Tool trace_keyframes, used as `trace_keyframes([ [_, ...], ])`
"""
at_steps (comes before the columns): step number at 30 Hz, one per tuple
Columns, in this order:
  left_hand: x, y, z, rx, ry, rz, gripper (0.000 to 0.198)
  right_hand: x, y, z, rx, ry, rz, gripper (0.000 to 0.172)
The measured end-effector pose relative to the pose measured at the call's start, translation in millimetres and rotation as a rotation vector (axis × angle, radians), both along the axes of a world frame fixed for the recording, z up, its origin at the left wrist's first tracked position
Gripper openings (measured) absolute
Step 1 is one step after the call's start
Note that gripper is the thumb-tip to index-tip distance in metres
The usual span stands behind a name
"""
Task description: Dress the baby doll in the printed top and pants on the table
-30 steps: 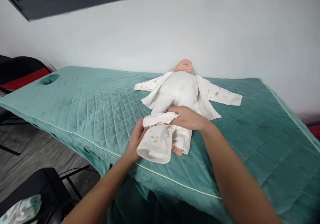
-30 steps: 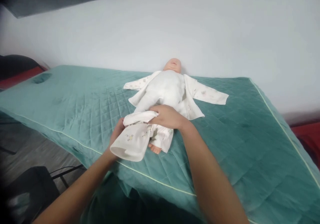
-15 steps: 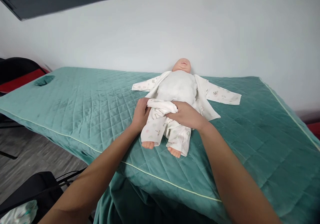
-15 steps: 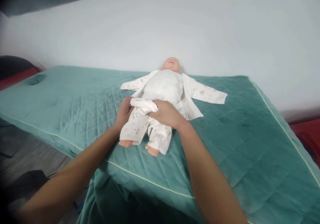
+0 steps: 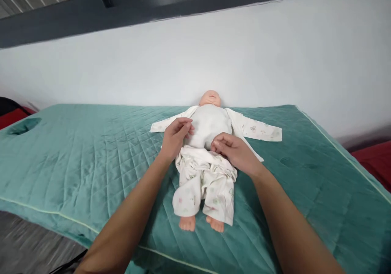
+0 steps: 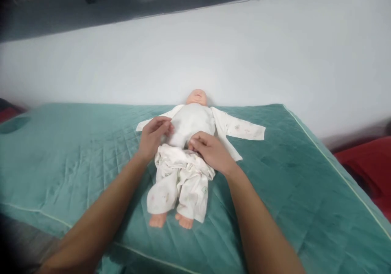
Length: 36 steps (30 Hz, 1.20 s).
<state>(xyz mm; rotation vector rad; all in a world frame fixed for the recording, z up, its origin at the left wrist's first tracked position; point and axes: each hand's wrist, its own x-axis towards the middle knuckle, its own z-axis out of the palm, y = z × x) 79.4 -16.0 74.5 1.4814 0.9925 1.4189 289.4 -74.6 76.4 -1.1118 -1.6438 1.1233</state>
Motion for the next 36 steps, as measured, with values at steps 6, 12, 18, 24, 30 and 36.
trace_keyframes([
  [6,-1,50,-23.7,0.255,0.346,0.168,0.019,-16,-10,3.9,-0.192,0.034,0.098,0.019],
  [12,-32,63,-47.9,0.019,0.576,0.423,0.03,-10,-12,9.2,-0.275,0.087,0.138,0.02],
  [18,-40,68,-35.7,-0.239,0.567,0.218,0.03,0,-10,-1.4,-0.25,0.186,0.156,0.02],
  [24,-39,67,-34.2,-0.258,0.431,-0.044,0.017,5,-9,-5.5,-0.24,0.186,0.243,0.017],
  [30,-35,67,-39.5,-0.309,0.228,-0.113,0.016,5,-10,-5.7,-0.191,0.154,0.252,0.014],
  [36,-54,64,-29.2,-0.227,0.271,0.321,0.016,7,-11,-4.9,-0.167,0.162,0.269,0.015],
])
